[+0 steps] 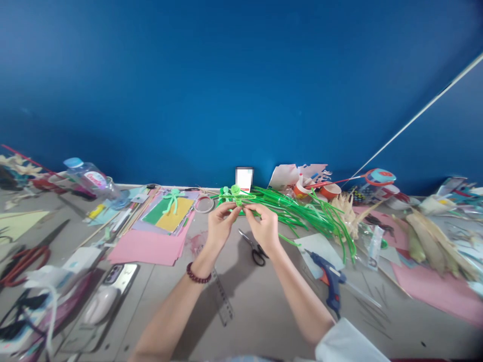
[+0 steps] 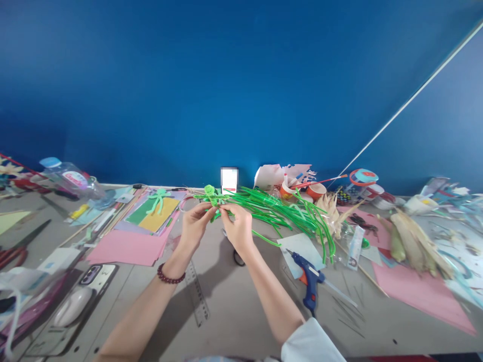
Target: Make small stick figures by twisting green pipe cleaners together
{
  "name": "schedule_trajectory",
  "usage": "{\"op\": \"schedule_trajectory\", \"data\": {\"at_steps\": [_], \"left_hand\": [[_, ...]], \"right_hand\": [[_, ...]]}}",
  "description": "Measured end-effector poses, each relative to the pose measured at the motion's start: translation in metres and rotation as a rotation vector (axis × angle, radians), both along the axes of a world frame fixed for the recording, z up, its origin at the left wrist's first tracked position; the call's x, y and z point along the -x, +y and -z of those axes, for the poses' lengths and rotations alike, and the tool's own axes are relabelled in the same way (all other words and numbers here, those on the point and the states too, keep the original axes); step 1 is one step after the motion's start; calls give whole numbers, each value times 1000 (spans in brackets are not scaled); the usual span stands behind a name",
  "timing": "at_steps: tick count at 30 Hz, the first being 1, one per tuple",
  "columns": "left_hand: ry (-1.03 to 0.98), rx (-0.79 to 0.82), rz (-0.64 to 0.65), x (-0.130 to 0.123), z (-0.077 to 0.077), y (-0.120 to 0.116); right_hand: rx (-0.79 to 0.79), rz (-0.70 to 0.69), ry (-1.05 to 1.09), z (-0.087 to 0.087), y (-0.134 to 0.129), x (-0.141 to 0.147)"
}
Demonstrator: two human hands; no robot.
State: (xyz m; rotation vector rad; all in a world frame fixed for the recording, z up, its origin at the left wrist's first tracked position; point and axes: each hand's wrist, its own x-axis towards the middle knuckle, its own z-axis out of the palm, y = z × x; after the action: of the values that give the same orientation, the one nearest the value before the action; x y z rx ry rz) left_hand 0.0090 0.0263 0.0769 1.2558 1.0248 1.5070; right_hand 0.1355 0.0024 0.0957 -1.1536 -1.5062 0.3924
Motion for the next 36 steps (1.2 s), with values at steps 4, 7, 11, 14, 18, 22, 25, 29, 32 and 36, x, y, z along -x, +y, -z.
{"op": "schedule_trajectory", "data": {"at_steps": [4,7,11,14,18,22,25,29,32,36], "left_hand": [[-44,5,21,-1,-1,-1],[-58,6,41,-2,-3,-3],[-99,27,30,-4,-5,-5],[-167,85,-2,-6,-6,-5],[-204,151,-35,-9,-7,-7],[-190,189,-47,-11,-7,-10],[-186,203,-64,-12,-5,-11],[-192,195,-52,-11,-4,-10],[-215,173,22,-10,-5,-10],[-241,183,82,-8,-7,-8]], "right_hand": [[-64,23,-51,1,-2,3],[-127,42,-94,3,-4,5],[-225,64,-211,7,-5,7],[-292,81,-295,10,-3,7],[-361,81,-362,14,-1,6],[-372,75,-401,18,-1,8],[-365,65,-406,21,0,9],[-322,43,-331,19,1,8],[-236,41,-193,13,2,5],[-36,3,9,3,3,-1]]}}
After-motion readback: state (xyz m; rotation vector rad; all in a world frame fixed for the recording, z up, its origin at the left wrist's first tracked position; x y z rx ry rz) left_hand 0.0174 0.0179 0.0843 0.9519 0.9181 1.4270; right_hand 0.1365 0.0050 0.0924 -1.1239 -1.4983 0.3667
